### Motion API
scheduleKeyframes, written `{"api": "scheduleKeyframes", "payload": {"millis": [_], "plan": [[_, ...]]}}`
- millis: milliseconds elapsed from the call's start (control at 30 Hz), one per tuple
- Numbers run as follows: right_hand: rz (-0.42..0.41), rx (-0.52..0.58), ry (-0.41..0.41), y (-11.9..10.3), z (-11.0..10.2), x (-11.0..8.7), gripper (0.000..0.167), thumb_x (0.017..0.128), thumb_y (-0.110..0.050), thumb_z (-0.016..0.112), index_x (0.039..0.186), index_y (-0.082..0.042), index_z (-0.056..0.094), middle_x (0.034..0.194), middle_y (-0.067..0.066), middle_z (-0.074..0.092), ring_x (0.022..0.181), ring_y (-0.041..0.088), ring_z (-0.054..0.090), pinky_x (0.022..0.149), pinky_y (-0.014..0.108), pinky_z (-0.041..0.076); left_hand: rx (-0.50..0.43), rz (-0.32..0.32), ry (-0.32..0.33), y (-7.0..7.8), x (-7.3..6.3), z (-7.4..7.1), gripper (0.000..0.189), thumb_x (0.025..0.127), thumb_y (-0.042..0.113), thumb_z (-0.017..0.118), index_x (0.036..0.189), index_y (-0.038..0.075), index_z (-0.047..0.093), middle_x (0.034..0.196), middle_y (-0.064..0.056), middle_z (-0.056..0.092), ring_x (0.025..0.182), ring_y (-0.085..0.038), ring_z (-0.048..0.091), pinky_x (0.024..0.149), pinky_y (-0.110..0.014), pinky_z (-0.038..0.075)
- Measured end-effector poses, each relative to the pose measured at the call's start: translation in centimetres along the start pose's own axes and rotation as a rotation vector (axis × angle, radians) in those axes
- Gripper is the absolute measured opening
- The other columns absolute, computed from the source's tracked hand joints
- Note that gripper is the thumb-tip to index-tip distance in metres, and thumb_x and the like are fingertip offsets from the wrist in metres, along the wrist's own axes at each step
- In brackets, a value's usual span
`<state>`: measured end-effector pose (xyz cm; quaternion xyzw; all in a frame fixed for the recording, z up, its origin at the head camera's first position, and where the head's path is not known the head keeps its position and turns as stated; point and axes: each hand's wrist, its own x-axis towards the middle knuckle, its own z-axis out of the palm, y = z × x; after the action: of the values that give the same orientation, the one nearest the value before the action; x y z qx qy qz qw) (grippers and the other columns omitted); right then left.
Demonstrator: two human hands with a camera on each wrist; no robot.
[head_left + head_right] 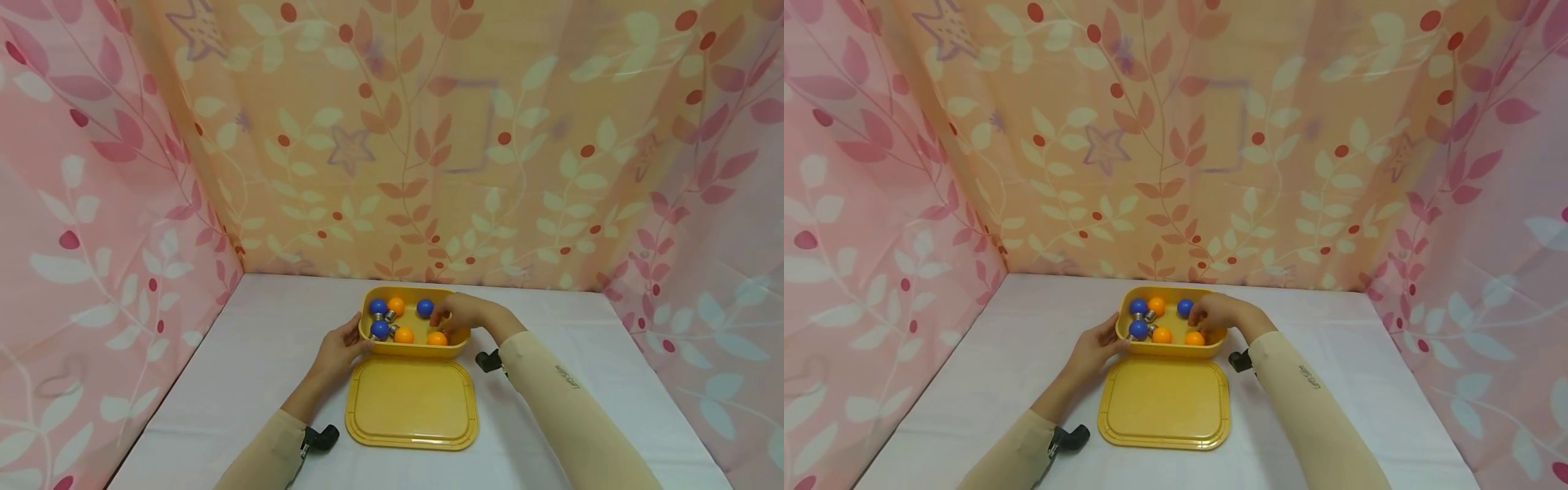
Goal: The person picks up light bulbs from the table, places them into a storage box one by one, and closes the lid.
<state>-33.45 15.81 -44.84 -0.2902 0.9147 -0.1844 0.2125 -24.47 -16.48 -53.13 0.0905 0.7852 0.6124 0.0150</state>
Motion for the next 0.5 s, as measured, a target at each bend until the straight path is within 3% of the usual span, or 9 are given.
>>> {"api": "scheduleKeyframes", "payload": {"millis": [200, 333, 500], "plan": [[-0.007, -0.015, 0.054, -0.2, -0.3, -1.0, 0.027, 0.09, -0.014, 0.079, 0.116, -0.017, 0.077, 0.119, -0.001, 0.069, 0.115, 0.025, 0.058, 0.108, 0.05, 0.05, -0.014, -0.031, 0.006, 0.3, -0.1, 0.0, 0.08, 0.093, 0.019, 0.078, 0.16, 0.012, 0.033, 0.161, -0.012, 0.041, 0.143, -0.025, 0.046, 0.109, -0.031, 0.046], [-0.054, -0.009, 0.109, -0.3, -0.6, -1.9, 0.027, 0.089, -0.014, 0.081, 0.115, -0.02, 0.078, 0.12, 0.003, 0.071, 0.117, 0.03, 0.059, 0.107, 0.052, 0.05, -0.012, -0.034, 0.007, 0.3, 0.0, 0.0, 0.079, 0.094, 0.019, 0.076, 0.16, 0.013, 0.033, 0.161, -0.012, 0.041, 0.144, -0.025, 0.047, 0.109, -0.031, 0.047], [-0.105, -0.041, 0.19, 0.0, -0.6, -3.0, 0.028, 0.089, -0.017, 0.081, 0.113, -0.029, 0.078, 0.117, -0.006, 0.073, 0.117, 0.029, 0.059, 0.105, 0.046, 0.05, 0.002, -0.044, 0.003, 0.2, -0.2, 0.0, 0.079, 0.095, 0.02, 0.076, 0.16, 0.014, 0.034, 0.16, -0.01, 0.043, 0.143, -0.023, 0.047, 0.109, -0.03, 0.047]]}}
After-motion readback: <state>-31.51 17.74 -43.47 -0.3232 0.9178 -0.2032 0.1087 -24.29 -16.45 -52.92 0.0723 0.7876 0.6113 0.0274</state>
